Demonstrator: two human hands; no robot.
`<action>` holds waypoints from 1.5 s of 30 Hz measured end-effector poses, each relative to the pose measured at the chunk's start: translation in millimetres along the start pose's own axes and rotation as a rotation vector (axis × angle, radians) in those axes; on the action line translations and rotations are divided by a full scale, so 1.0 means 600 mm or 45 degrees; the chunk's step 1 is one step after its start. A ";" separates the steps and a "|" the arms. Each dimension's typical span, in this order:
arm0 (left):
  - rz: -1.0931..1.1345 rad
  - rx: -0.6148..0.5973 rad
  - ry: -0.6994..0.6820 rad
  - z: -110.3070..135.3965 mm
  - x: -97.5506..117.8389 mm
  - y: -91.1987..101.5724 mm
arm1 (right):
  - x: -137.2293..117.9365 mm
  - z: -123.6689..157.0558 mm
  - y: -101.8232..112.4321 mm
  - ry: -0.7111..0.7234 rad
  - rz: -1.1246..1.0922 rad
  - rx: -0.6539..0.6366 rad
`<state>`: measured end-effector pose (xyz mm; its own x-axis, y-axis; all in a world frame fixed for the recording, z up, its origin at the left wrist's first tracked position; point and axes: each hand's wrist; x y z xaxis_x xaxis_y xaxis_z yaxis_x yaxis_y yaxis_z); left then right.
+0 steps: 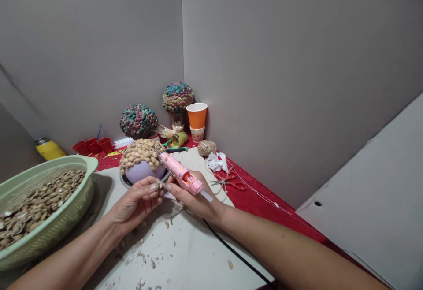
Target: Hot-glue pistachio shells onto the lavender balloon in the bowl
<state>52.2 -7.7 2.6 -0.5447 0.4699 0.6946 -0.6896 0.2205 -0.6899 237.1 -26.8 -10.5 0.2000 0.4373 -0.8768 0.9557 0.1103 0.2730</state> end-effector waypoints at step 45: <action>0.070 -0.165 0.013 -0.001 -0.015 0.019 | -0.002 -0.008 0.019 0.224 0.346 -0.184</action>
<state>49.4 -9.2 -12.0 -0.5748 0.4928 0.6533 -0.5908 0.3024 -0.7480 246.7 -21.9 -4.3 0.3905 0.6135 -0.6864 0.8296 0.0887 0.5513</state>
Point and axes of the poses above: each hand's wrist, its own z-axis away from the middle knuckle, its own y-axis out of the back of the hand, x = y × z, and after that the axes turned 13 degrees about z, right-handed
